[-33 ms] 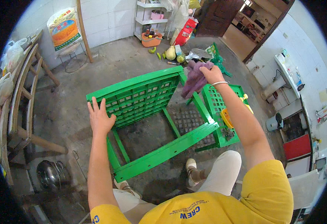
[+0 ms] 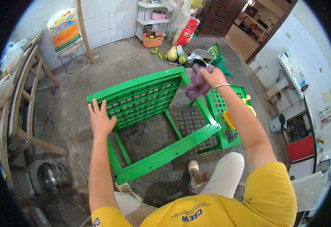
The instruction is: The person wipes the surfaces of two green plastic crates using a cloth and a cleaning agent, picking one up to clean its interior and underside.
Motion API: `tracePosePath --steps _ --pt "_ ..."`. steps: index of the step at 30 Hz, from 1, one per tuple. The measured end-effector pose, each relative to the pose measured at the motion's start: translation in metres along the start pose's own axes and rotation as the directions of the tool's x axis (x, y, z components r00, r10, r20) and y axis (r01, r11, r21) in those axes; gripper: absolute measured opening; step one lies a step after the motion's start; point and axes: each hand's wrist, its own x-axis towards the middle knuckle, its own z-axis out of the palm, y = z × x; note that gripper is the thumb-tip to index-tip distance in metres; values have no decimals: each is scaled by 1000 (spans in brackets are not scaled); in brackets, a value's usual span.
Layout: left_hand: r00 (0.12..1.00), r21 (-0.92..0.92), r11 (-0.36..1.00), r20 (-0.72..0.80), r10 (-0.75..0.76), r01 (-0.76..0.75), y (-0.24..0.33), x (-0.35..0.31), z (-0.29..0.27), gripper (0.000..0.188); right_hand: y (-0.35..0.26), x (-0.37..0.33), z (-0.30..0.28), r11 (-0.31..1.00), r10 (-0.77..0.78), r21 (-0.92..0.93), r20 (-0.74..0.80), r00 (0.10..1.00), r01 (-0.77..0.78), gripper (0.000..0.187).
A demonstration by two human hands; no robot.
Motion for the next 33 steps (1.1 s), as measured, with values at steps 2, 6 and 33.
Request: tracePosePath --steps 2,6,33 --pt "1000 3 1000 2 -4 4 -4 -2 2 72 1 -22 24 994 2 -113 95 995 9 57" --pt "999 -6 999 -26 40 -41 10 2 10 70 66 -30 91 986 -22 -160 123 992 41 52" --pt "729 -608 439 660 -184 661 317 -63 44 61 88 -170 71 121 -244 969 238 940 -214 33"
